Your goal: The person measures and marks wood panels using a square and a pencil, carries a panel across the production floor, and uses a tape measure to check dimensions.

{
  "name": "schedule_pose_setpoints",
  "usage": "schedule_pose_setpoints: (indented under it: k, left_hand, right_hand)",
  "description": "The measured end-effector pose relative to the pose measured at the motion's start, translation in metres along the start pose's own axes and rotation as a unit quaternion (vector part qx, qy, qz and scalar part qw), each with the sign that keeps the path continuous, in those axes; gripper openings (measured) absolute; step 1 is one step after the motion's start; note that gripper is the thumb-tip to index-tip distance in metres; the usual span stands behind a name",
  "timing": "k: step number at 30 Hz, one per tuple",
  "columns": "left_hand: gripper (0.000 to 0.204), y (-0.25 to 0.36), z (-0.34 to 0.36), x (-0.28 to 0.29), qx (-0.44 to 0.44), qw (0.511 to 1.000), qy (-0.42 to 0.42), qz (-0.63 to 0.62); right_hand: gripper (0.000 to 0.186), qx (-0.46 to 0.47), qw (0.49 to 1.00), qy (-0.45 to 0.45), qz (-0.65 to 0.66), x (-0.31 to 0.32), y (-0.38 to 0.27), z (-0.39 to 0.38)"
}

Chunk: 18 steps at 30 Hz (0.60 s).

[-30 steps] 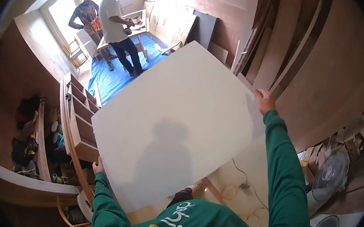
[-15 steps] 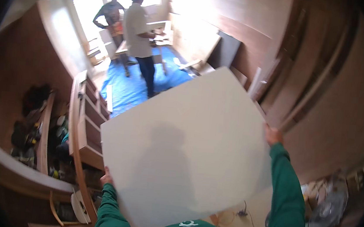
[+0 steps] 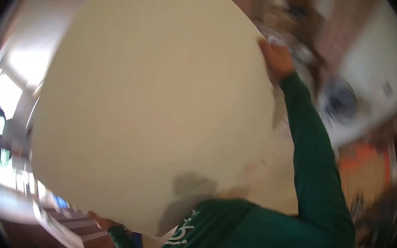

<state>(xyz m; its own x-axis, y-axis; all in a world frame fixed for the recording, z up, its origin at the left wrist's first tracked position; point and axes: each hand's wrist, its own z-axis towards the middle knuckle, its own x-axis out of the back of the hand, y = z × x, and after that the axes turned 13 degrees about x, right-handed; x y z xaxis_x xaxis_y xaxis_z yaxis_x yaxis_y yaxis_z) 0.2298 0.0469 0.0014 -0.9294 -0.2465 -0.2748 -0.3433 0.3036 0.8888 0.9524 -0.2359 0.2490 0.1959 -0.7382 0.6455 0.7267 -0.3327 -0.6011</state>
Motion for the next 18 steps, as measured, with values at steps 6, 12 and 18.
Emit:
schedule_pose_setpoints:
  k: [6,12,18]
  left_hand:
    - [0.089,-0.086,-0.188,-0.179,0.146,0.973,-0.175,0.032]
    - [0.088,-0.259,-0.286,-0.298,0.261,0.900,-0.337,0.093]
    - [0.063,-0.468,-0.555,-0.398,0.349,0.717,-0.561,0.223]
  right_hand:
    - [0.060,-0.002,0.943,0.198,-0.268,0.357,0.093,-0.212]
    - [0.085,-0.157,0.898,0.346,-0.222,0.557,0.014,-0.415]
    - [0.074,-0.229,0.776,0.386,-0.443,0.664,-0.003,-0.587]
